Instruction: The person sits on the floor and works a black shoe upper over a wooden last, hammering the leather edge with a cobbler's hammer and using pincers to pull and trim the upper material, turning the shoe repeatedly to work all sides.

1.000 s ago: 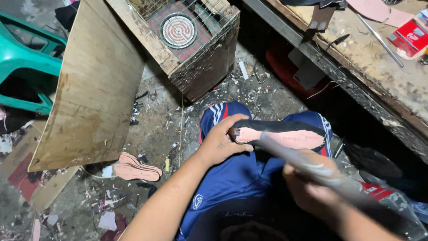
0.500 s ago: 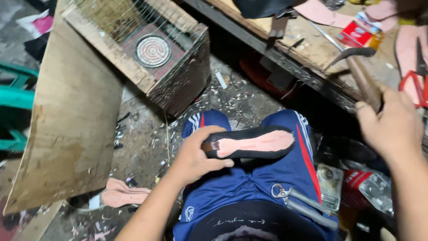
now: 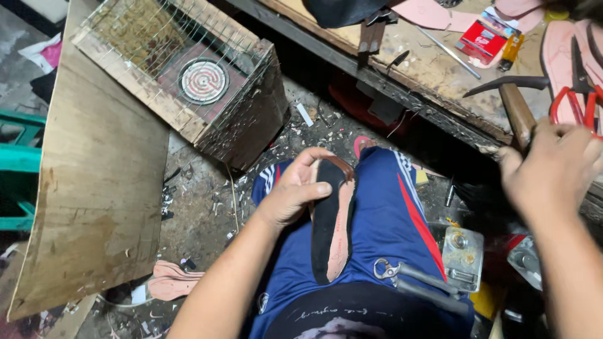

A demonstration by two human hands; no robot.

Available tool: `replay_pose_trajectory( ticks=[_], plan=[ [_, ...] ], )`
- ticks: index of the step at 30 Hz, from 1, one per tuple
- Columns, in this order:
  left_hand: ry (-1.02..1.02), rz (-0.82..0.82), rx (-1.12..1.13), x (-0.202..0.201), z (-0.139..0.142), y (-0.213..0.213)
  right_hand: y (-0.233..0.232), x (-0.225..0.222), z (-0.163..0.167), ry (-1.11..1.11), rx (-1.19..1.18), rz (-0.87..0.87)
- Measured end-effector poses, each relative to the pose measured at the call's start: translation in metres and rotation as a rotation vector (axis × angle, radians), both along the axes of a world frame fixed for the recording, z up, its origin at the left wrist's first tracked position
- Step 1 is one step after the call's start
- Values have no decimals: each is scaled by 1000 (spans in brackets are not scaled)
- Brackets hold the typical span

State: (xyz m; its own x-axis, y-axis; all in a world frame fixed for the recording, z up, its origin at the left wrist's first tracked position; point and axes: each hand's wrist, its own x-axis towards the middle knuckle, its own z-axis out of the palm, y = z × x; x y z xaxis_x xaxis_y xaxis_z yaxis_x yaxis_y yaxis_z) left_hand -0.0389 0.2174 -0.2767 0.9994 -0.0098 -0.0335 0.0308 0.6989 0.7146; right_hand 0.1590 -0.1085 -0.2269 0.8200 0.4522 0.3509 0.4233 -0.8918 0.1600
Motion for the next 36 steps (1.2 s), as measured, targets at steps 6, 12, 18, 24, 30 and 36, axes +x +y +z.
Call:
replay_pose_trajectory(
  ticks=[6,12,18,24,30,36],
  plan=[
    [88,95,427,43,-35,-50,6,-131,-15,1183,322,542],
    [15,133,1125,48,-43,-80,-19,-142,-29,1335,462,170],
    [-55,99,1488,52,-22,-102,-9,-89,-21,595,363,536],
    [0,46,1591,58,-1,-113,13,-70,-44,629,182,379],
    [19,38,1636,58,-5,-116,11,-71,-49,699,42,303],
    [29,54,1566,68,-15,-107,32,-71,-64,651,75,378]
  ],
)
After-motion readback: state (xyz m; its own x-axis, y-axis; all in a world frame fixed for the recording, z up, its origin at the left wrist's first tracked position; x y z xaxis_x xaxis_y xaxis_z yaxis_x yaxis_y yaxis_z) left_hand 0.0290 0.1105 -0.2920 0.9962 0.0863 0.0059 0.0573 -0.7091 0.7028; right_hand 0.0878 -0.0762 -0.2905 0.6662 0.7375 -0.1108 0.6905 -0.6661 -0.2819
